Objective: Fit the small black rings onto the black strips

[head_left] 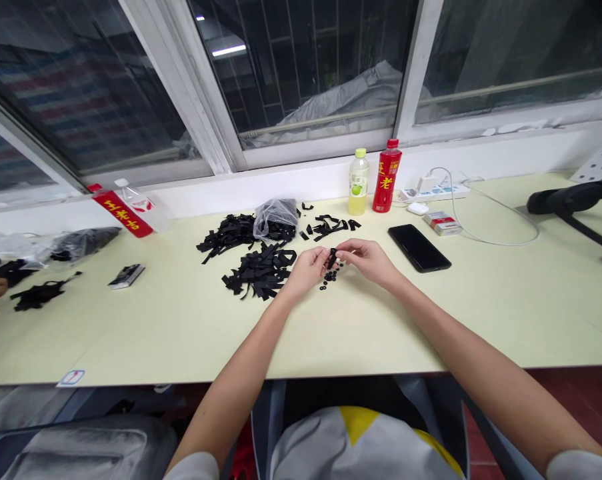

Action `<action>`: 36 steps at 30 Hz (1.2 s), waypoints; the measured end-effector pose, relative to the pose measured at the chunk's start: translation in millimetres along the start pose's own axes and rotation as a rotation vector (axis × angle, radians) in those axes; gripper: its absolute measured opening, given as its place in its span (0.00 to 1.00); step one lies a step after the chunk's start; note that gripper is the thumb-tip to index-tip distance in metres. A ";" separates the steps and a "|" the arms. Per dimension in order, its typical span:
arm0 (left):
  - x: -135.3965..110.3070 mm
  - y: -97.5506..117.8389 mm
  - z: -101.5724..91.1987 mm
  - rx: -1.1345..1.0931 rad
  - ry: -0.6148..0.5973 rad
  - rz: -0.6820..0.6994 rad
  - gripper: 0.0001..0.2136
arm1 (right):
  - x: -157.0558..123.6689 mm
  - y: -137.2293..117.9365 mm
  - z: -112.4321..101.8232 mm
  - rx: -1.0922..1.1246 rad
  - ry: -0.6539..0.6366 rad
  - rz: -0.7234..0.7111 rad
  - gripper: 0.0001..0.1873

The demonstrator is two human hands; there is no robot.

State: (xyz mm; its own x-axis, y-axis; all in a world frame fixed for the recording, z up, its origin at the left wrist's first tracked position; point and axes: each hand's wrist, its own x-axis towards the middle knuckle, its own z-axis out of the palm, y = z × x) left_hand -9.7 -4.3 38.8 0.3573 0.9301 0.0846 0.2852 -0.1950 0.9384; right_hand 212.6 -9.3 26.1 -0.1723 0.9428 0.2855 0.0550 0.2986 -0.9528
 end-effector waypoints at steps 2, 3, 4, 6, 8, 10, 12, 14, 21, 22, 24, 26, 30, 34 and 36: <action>-0.6 0.4 1.1 -0.007 -0.013 -0.007 0.26 | -0.2 -1.0 -0.1 -0.010 0.006 0.003 0.32; -0.8 0.2 1.5 -0.015 -0.021 -0.008 0.26 | -0.2 -1.5 -0.2 -0.013 0.006 0.005 0.33; -1.0 -0.4 1.8 -0.024 -0.029 -0.006 0.25 | -0.1 -2.0 -0.3 -0.015 0.004 0.009 0.33; -1.3 -2.4 1.9 -0.034 -0.044 0.007 0.24 | 0.1 -2.9 -0.6 -0.015 0.009 0.015 0.35; -1.2 -5.4 1.6 -0.034 -0.056 0.029 0.24 | 0.5 -3.4 -1.0 -0.008 0.020 0.020 0.36; -0.3 -8.9 1.4 -0.035 -0.065 0.043 0.25 | 0.8 -3.1 -1.4 0.005 0.024 0.028 0.36; 1.3 -12.1 1.7 -0.044 -0.070 0.042 0.28 | 0.9 -2.0 -2.0 0.014 0.021 0.041 0.36; 3.0 -14.9 2.7 -0.058 -0.069 0.031 0.31 | 0.9 0.0 -2.5 0.012 0.025 0.052 0.37; 3.5 -19.6 3.9 -0.077 -0.031 -0.005 0.42 | 0.5 9.0 -0.1 -0.031 -0.032 0.067 0.35; 3.2 -20.3 3.4 -0.059 -0.039 0.001 0.41 | 0.3 9.8 0.5 -0.035 -0.052 0.063 0.34; 3.0 -22.3 2.3 -0.020 -0.046 0.024 0.38 | -0.3 11.0 1.2 -0.049 -0.080 0.054 0.31; 3.1 -25.2 1.5 -0.012 -0.037 0.034 0.35 | -0.8 12.4 1.4 -0.069 -0.092 0.046 0.28; 4.5 -32.0 1.4 -0.053 -0.021 0.000 0.31 | -0.2 18.6 1.8 -0.090 -0.109 0.020 0.27; 8.3 -34.2 -2.5 -0.004 0.035 -0.007 0.20 | 4.0 29.8 0.4 -0.189 -0.065 0.011 0.27; 10.8 -32.2 -9.2 0.121 0.126 -0.010 0.14 | 6.4 35.6 -3.0 -0.315 -0.010 0.018 0.24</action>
State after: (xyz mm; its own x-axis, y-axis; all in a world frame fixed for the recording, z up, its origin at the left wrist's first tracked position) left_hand -23.2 14.9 12.6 0.2415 0.9625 0.1238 0.3963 -0.2143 0.8927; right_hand 216.4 7.8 -5.7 -0.1777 0.9474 0.2662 0.3595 0.3143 -0.8786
